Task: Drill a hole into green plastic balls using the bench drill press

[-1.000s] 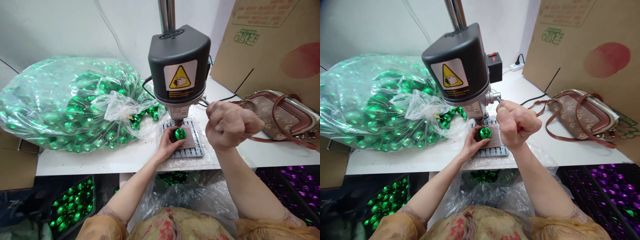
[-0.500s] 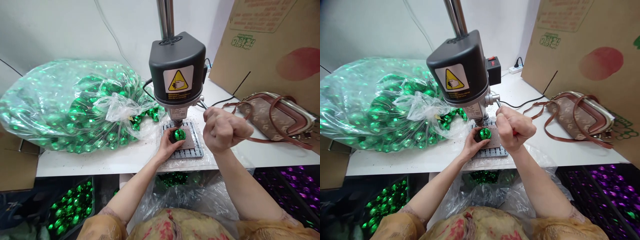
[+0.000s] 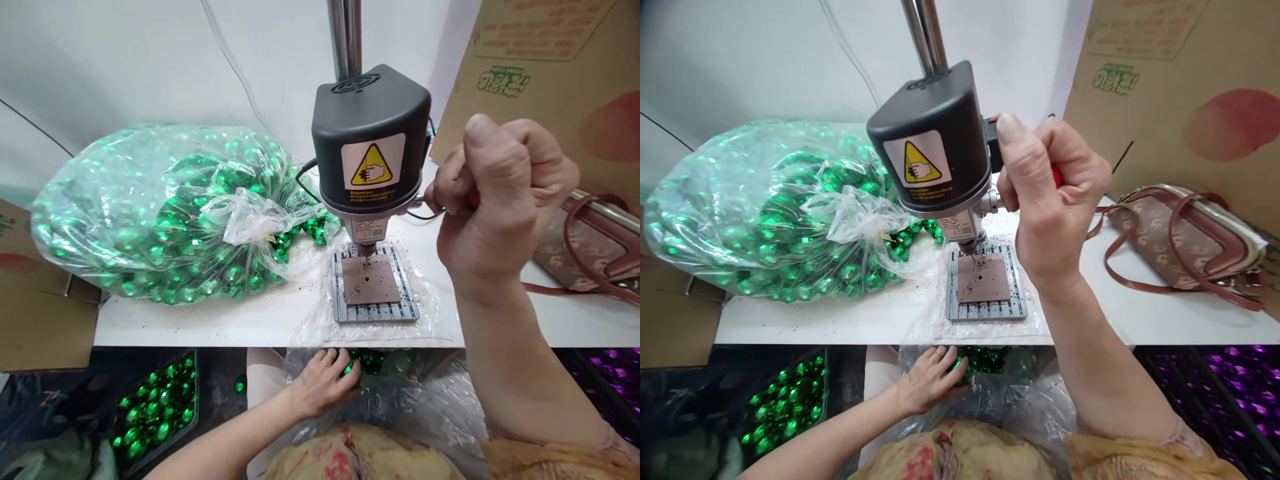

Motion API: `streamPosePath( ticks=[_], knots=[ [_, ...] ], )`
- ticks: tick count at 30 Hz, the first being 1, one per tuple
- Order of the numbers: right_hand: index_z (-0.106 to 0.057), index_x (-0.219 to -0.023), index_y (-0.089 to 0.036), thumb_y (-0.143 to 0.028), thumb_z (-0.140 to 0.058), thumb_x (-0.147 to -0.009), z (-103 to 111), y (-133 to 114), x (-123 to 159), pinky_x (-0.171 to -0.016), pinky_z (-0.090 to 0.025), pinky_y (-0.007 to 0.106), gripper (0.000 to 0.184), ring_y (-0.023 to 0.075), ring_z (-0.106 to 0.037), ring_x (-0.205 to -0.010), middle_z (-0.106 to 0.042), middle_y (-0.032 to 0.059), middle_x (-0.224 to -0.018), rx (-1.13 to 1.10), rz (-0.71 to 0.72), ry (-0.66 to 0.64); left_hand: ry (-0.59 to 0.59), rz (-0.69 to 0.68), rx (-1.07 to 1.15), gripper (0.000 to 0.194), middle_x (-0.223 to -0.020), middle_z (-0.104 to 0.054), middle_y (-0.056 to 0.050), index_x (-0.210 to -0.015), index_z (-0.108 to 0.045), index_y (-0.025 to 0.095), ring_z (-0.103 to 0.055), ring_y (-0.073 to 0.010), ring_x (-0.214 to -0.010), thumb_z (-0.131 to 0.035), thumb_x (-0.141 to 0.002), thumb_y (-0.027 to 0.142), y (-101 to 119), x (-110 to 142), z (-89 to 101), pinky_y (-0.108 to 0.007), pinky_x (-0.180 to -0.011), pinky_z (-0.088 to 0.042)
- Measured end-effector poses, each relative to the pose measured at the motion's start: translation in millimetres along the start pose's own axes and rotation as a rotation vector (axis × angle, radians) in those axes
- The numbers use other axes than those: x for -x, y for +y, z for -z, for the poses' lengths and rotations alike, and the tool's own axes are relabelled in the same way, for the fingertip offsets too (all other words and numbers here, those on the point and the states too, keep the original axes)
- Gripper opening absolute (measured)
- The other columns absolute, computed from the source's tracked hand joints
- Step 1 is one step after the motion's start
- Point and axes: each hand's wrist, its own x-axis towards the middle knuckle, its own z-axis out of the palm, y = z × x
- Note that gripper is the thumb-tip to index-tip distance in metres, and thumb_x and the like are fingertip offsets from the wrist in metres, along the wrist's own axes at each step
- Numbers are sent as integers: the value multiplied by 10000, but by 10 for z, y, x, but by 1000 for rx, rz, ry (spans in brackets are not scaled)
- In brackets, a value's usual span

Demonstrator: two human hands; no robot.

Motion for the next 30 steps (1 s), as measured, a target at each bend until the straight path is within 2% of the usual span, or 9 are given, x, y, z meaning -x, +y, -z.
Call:
streamPosePath(
  ticks=[3, 6, 9, 11, 15, 18, 21, 26, 30],
  knots=[
    [-365, -560, -212, -279, -648, -828, 8, -1, -1, -395, -245, 274, 396, 43, -348, -382, -365, -84, -437, 2, 2, -3, 105, -26, 86, 428, -921, -698, -104, -1163, -602, 139, -631, -184, -730, -650, -914, 484, -174, 76, 44, -282, -601, -474],
    [-381, -564, -209, -284, -647, -832, 10, -1, -7, -399, -255, 271, 384, 42, -373, -390, -379, -86, -441, 21, 4, -4, 355, 224, 179, 227, -852, -660, -49, -1191, -586, 186, -618, -153, -740, -550, -967, 179, -666, -267, 35, -257, -662, -492],
    [-380, -565, -208, -289, -639, -839, 9, -5, -1, -401, -256, 268, 385, 40, -370, -387, -378, -89, -441, 25, 11, 4, 288, 606, 160, 265, -971, -646, -75, -1144, -628, 222, -629, -207, -893, -521, -931, 106, -1333, -781, -125, -322, -778, -514],
    [-385, -561, -214, -280, -648, -832, 8, -14, 7, -405, -254, 285, 384, 53, -364, -385, -380, -85, -436, 24, 13, 6, 221, 782, 152, 371, -1103, -634, -110, -1187, -619, 207, -607, -279, -1049, -652, -830, 111, -1735, -1051, -300, -414, -915, -503],
    [-392, -570, -219, -262, -622, -856, 11, -21, 15, -438, -284, 285, 369, 56, -355, -404, -378, -80, -451, 48, 1, 3, 148, 818, 363, 405, -1112, -613, -93, -1119, -619, 195, -598, -270, -1074, -718, -737, 109, -2167, -1246, -561, -418, -971, -490],
    [-407, -567, -221, -292, -665, -828, 18, 1, 5, -420, -257, 305, 374, 70, -354, -391, -388, -79, -443, 5, 27, 1, 324, 890, 474, 423, -1107, -586, -73, -1098, -581, 193, -596, -232, -1051, -730, -706, 143, -2135, -1191, -506, -375, -949, -495],
    [-410, -563, -213, -307, -677, -818, 18, 26, -4, -405, -247, 297, 381, 65, -369, -387, -393, -80, -442, -20, 31, 4, 457, 953, 665, 497, -1094, -585, -53, -1153, -515, 204, -609, -188, -974, -733, -708, 178, -1846, -1089, -288, -315, -852, -503],
    [-381, -570, -206, -303, -656, -836, 6, 35, -5, -397, -249, 263, 395, 44, -356, -394, -372, -84, -455, -38, 49, -6, 145, 786, 1071, 480, -1063, -665, -57, -1211, -583, 199, -625, -170, -890, -755, -780, 318, -1180, -946, -46, -282, -765, -490],
    [-365, -574, -204, -307, -649, -841, 7, 24, 0, -402, -255, 252, 403, 33, -344, -398, -356, -87, -457, -36, 34, -12, 24, 774, 1046, 537, -1130, -685, -69, -1321, -599, 214, -612, -170, -876, -730, -819, 353, -974, -945, -125, -269, -718, -467]
  ],
)
